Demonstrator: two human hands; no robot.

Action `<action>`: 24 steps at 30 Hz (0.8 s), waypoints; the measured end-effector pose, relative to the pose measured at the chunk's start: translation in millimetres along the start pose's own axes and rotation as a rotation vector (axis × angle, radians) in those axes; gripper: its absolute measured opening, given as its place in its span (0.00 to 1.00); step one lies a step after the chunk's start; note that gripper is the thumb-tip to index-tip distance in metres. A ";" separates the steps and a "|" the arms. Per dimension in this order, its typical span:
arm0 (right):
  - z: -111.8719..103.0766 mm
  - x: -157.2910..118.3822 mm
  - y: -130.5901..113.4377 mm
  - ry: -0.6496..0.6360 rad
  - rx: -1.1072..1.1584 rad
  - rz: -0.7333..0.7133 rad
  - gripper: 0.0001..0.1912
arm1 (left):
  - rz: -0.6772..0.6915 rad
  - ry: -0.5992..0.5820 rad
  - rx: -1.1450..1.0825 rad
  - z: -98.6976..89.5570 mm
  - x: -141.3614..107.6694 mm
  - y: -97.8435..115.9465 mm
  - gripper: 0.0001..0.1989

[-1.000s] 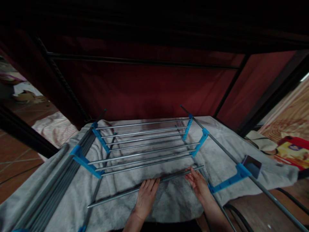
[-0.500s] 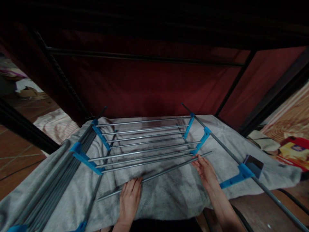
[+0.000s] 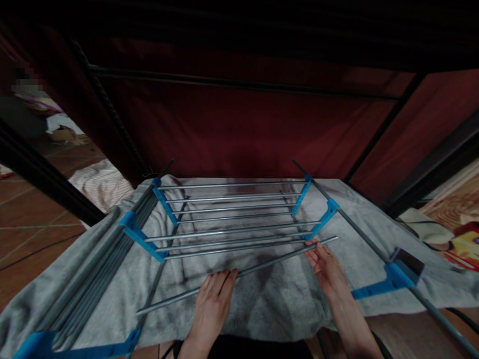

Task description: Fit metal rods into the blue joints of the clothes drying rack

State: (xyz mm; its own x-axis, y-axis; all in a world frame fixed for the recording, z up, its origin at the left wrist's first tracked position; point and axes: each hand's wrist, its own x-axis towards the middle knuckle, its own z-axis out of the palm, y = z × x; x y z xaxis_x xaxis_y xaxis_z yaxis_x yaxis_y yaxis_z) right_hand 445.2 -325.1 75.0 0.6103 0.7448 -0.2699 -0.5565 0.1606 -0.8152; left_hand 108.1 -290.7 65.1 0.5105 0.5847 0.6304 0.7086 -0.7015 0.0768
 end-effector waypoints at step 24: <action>9.3 0.7 7.3 -0.047 -0.042 0.025 0.14 | -0.044 -0.093 -0.127 17.5 -0.2 -5.9 0.16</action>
State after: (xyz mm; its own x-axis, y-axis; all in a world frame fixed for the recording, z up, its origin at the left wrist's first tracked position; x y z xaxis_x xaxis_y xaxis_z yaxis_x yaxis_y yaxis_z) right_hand 436.3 -317.4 73.6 0.5682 0.7784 -0.2670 -0.5467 0.1145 -0.8294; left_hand 112.3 -279.6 51.0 0.5274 0.6469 0.5508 0.6668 -0.7169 0.2036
